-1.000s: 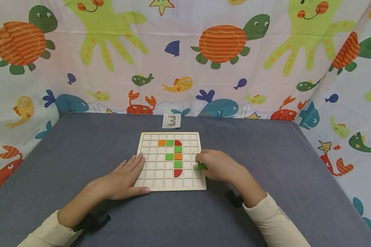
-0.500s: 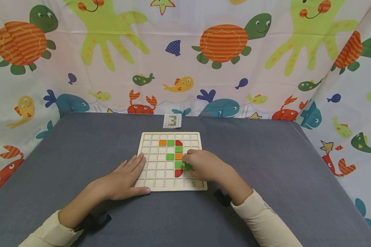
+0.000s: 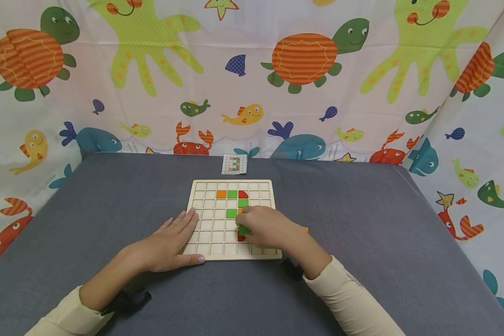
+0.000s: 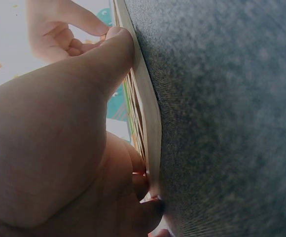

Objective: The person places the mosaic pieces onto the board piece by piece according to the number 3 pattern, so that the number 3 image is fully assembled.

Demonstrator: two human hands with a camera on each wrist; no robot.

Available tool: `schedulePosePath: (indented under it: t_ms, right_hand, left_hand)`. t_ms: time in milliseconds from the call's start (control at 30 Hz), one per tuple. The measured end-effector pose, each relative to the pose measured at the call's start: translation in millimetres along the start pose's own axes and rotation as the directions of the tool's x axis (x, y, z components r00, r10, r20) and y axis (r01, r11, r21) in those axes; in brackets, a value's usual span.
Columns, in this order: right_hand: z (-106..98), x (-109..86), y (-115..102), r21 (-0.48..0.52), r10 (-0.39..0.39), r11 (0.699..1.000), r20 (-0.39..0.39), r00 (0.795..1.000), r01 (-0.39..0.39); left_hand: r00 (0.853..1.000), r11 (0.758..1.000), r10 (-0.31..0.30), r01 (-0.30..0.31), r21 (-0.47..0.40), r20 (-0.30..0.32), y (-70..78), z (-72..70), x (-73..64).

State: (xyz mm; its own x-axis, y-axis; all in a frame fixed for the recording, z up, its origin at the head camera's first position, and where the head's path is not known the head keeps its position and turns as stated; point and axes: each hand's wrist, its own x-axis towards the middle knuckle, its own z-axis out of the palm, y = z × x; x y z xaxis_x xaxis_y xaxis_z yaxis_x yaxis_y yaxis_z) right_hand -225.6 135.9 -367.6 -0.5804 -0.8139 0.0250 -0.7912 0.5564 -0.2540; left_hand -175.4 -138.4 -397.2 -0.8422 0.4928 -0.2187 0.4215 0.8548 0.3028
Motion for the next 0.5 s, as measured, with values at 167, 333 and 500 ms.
schedulePosePath:
  t_ms: [167, 333, 500]
  right_hand:
    - [1, 4.8, -5, 0.001, -0.006, 1.0, 0.01, 1.0, 0.006]
    - [1, 10.4, -9, -0.012, -0.025, 1.0, 0.018, 1.0, 0.025]
    - [4, 13.4, -11, -0.031, -0.054, 0.998, -0.001, 0.999, 0.054]
  left_hand:
    - [1.0, 1.0, 0.0, 0.0, -0.004, 0.0, 0.8, -0.8, -0.4]
    - [1.0, 1.0, -0.003, 0.003, -0.006, 0.0, 1.0, -0.8, -0.3]
    - [1.0, 1.0, -0.001, 0.0, -0.004, -0.007, 1.1, 0.0, 0.1]
